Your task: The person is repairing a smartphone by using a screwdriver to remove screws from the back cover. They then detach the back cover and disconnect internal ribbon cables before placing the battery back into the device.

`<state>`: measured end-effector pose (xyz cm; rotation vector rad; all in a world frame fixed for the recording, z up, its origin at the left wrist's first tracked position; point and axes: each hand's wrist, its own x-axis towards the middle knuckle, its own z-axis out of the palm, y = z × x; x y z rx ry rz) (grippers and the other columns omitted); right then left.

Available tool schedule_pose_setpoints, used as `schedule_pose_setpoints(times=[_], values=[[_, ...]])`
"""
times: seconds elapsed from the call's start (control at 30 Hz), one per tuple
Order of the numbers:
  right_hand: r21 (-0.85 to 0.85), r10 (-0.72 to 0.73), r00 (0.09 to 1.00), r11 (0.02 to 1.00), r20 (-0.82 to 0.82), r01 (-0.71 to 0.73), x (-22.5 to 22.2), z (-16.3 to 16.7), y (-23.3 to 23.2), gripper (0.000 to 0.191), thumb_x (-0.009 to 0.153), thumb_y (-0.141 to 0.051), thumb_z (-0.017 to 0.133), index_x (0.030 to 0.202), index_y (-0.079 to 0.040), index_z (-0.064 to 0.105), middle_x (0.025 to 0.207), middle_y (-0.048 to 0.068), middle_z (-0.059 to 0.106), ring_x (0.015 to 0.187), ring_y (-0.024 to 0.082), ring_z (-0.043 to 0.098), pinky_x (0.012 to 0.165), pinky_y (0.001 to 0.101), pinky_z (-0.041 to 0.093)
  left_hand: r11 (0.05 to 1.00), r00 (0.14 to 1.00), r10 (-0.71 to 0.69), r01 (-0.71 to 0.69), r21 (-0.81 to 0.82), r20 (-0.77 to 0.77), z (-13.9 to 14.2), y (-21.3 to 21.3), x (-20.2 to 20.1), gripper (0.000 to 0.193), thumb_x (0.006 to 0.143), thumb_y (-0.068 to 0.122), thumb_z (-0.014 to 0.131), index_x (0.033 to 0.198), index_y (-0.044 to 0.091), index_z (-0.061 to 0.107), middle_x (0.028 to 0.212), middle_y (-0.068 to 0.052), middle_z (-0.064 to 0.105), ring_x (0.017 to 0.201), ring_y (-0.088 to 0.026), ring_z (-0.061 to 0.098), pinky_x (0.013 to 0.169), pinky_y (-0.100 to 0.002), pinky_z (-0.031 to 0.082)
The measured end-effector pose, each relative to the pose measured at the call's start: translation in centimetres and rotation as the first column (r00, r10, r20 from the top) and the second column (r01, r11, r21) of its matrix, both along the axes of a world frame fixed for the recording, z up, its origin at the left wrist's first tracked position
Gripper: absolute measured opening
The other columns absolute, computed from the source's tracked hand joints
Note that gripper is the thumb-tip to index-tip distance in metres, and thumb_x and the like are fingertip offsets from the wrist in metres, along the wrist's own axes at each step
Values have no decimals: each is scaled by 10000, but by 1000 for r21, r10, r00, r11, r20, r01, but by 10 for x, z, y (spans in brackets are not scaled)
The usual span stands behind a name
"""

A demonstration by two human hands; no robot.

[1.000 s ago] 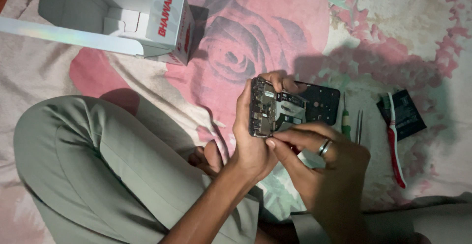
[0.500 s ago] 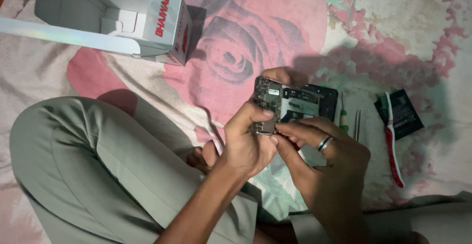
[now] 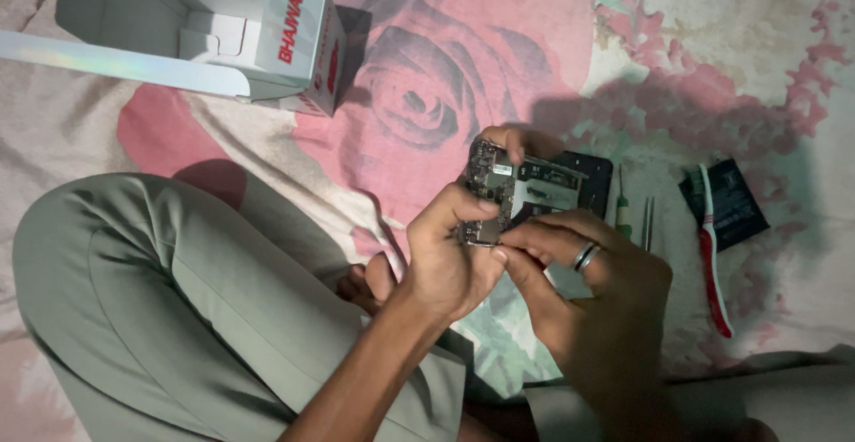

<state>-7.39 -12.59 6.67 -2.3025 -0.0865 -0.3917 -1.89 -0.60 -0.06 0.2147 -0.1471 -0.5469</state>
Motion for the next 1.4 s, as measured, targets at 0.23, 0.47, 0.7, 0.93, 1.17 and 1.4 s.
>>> schedule_pose_setpoints(times=[0.23,0.47,0.7,0.93,1.17,1.4], values=[[33,-38,994,999,-102,42,1,-2,-1,252,736,-52,869,965,-50,762,901,79,763,763,144,754,689,270,569,1000,998,-10,8,-24,-65,2,-1,-3,346,922,166,473,1243,39,444,1248,-156,526,1126,-284,578,1017,-419,501],[197,-19,983,979,-180,54,0,-8,-8,253,748,-27,858,987,-34,776,926,74,793,785,117,755,719,251,583,976,995,-65,49,-213,-71,-4,1,-4,337,982,98,455,1294,-27,460,1190,-161,537,1118,-284,584,938,-370,501],[197,-9,984,979,-177,44,1,-8,-12,242,754,-31,860,982,-45,780,914,78,791,798,104,760,720,247,591,999,994,-35,36,7,-106,-4,-2,-5,426,912,154,492,1311,12,450,1198,-159,519,1055,-268,598,969,-395,511],[-100,-92,993,990,75,99,4,8,-5,455,648,-143,931,1046,-54,730,1053,127,702,984,292,696,850,371,535,999,997,19,-22,-32,-80,5,0,-2,517,822,88,510,1330,44,422,1239,-122,465,1237,-256,519,1065,-366,493],[-154,-42,988,986,147,65,10,15,-14,521,644,-184,946,1084,-50,700,1067,137,716,995,307,714,853,379,551,998,999,-35,35,-45,-15,1,8,-2,763,668,-85,487,1401,91,365,1367,-82,407,1307,-229,484,1017,-327,498],[-74,-76,995,994,70,81,1,7,-26,299,701,-126,948,915,-65,748,949,78,730,840,182,731,720,292,545,995,990,-76,69,66,116,-1,9,-1,893,689,-189,468,1479,189,293,1460,-46,354,1420,-232,417,1038,-293,473]])
